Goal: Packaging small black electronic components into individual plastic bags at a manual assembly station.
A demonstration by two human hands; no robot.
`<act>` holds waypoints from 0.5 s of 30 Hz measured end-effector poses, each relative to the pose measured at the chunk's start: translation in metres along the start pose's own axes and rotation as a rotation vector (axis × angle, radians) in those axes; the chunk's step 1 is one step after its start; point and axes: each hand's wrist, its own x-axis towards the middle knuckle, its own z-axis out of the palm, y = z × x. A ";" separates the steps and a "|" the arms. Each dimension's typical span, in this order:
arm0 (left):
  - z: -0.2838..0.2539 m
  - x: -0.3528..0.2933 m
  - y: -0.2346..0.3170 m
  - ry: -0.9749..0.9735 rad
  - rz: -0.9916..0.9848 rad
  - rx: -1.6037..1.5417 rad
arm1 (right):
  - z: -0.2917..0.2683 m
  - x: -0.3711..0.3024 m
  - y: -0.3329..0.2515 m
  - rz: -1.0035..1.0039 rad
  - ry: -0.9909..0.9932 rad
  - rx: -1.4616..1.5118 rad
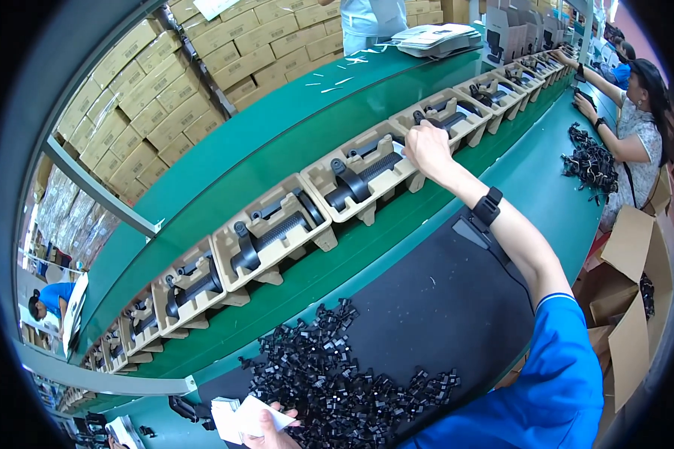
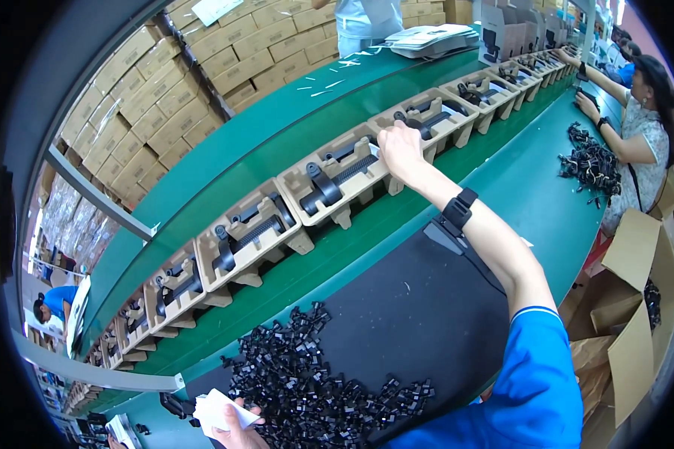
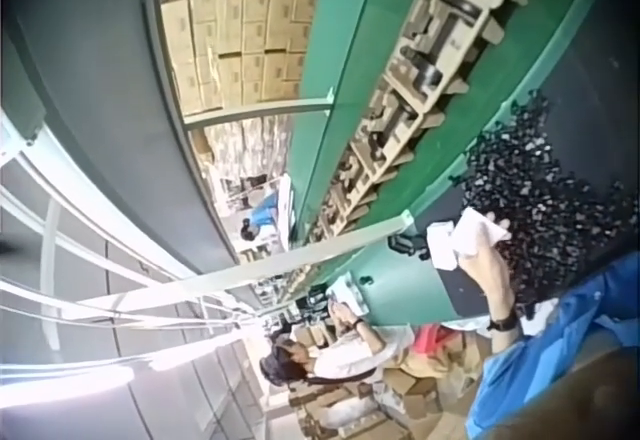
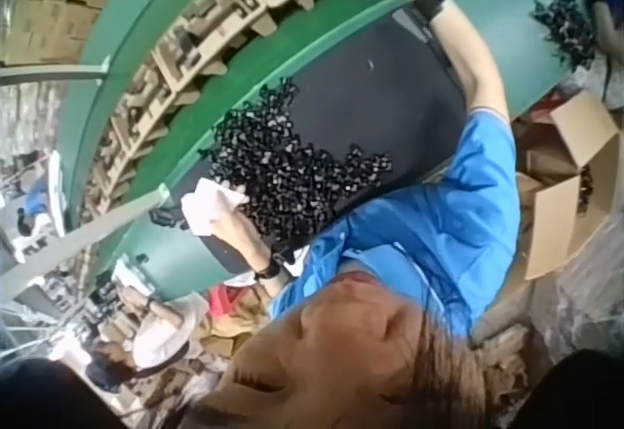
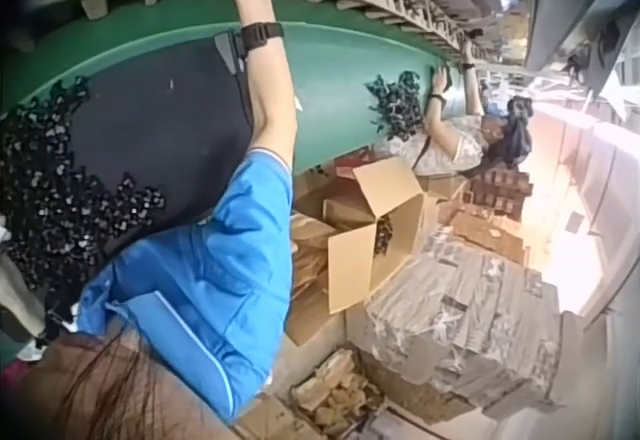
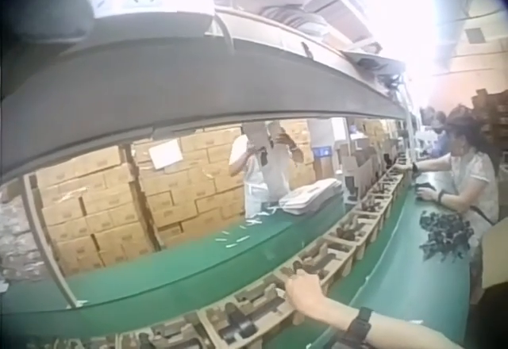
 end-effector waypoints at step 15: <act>0.017 -0.046 -0.046 -0.439 -0.349 -0.362 | -0.220 -0.152 -0.205 -0.489 -0.403 0.885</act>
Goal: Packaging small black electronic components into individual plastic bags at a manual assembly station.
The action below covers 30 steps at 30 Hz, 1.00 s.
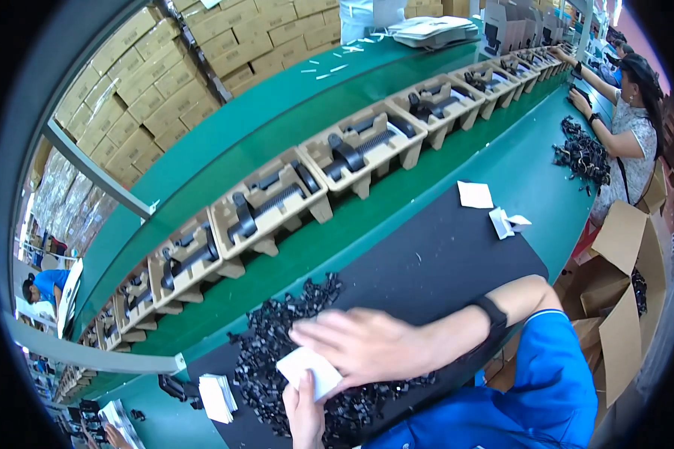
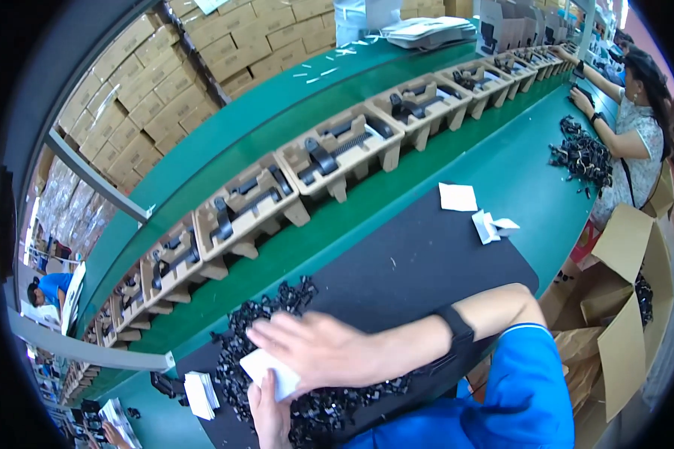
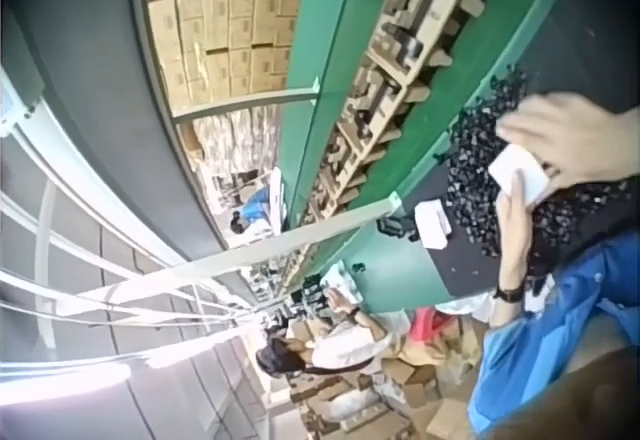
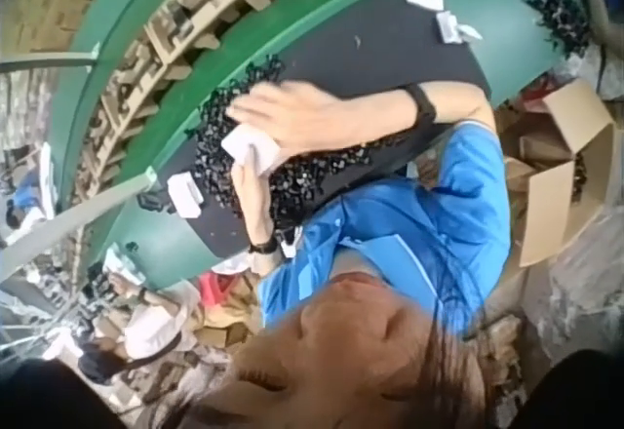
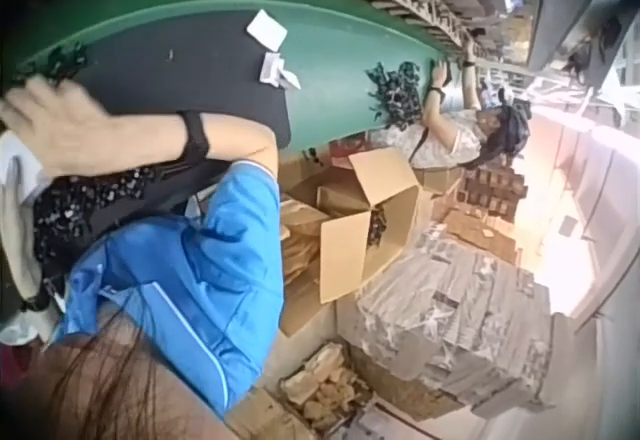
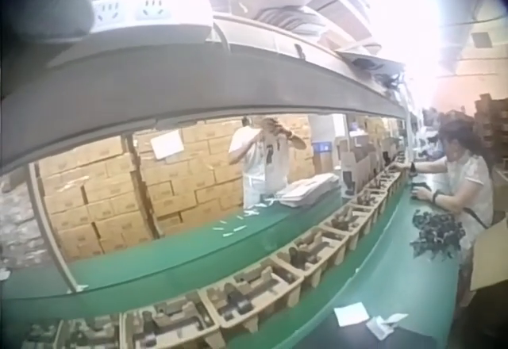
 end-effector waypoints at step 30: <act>-0.028 -0.068 -0.016 -0.336 0.190 0.373 | 0.024 -0.045 -0.073 -0.265 0.124 -0.379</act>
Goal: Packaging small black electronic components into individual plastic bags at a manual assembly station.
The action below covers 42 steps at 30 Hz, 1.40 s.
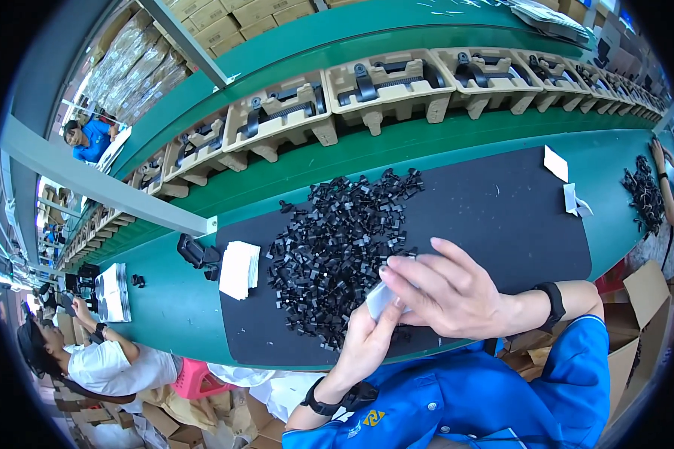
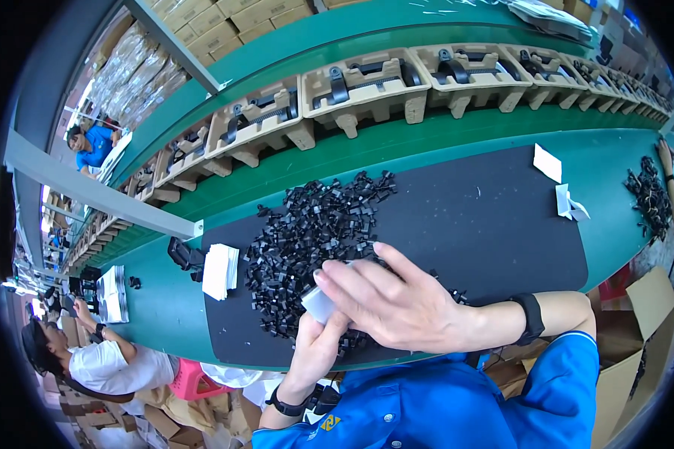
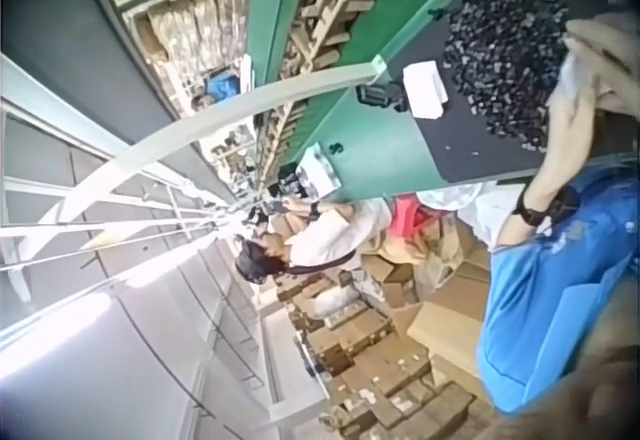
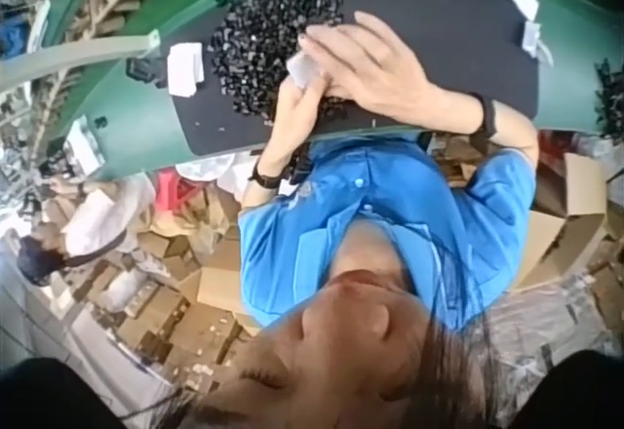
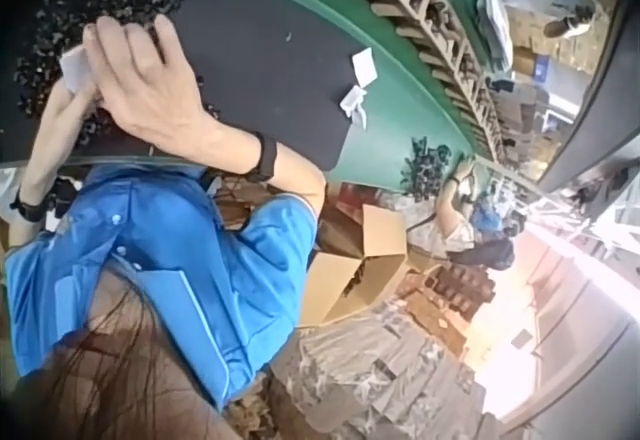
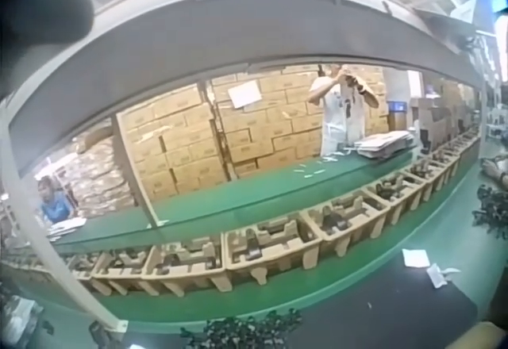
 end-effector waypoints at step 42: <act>-0.090 -0.001 0.016 0.016 -0.006 0.574 | 0.097 0.051 0.048 -0.020 -0.232 0.743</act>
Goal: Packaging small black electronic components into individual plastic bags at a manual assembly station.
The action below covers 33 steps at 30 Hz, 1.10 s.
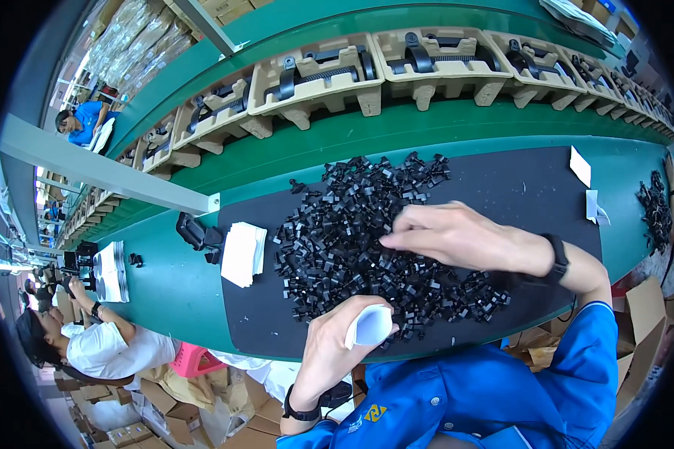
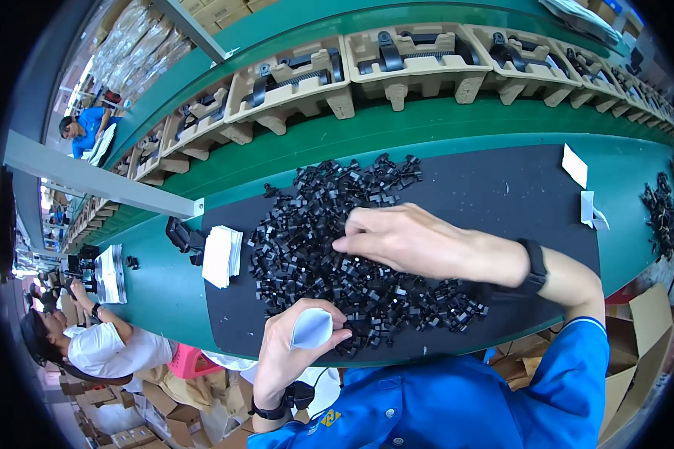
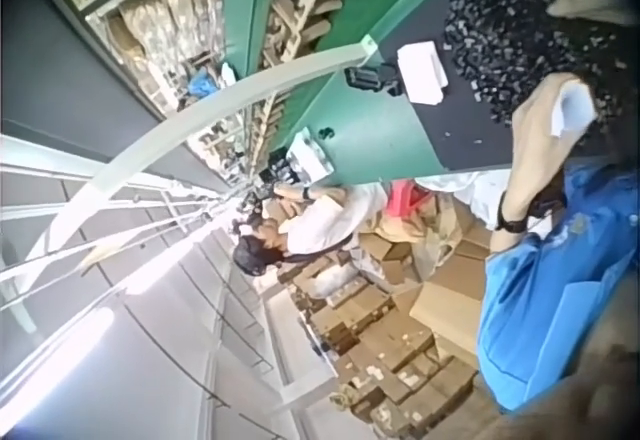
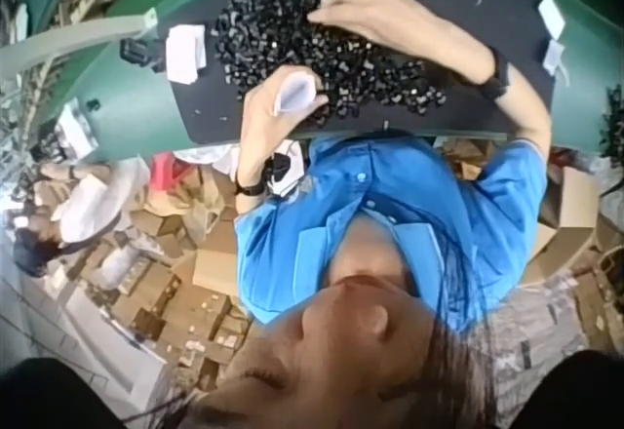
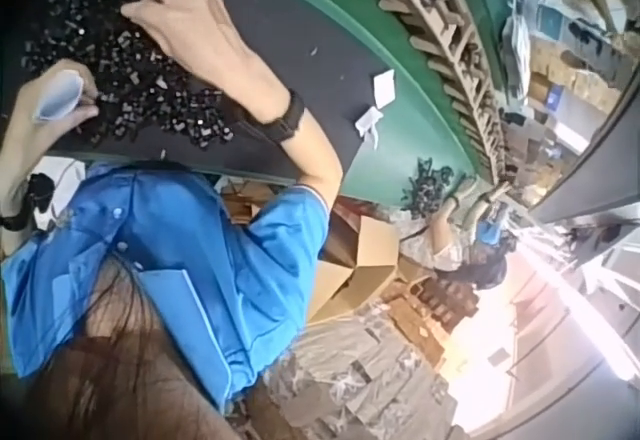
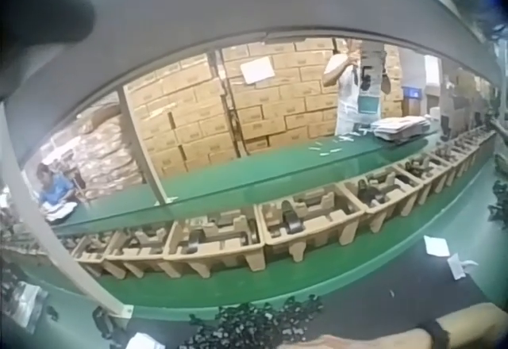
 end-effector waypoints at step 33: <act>0.042 0.020 0.013 -0.003 0.178 -0.108 | -0.069 -0.016 -0.100 0.139 -0.528 -0.088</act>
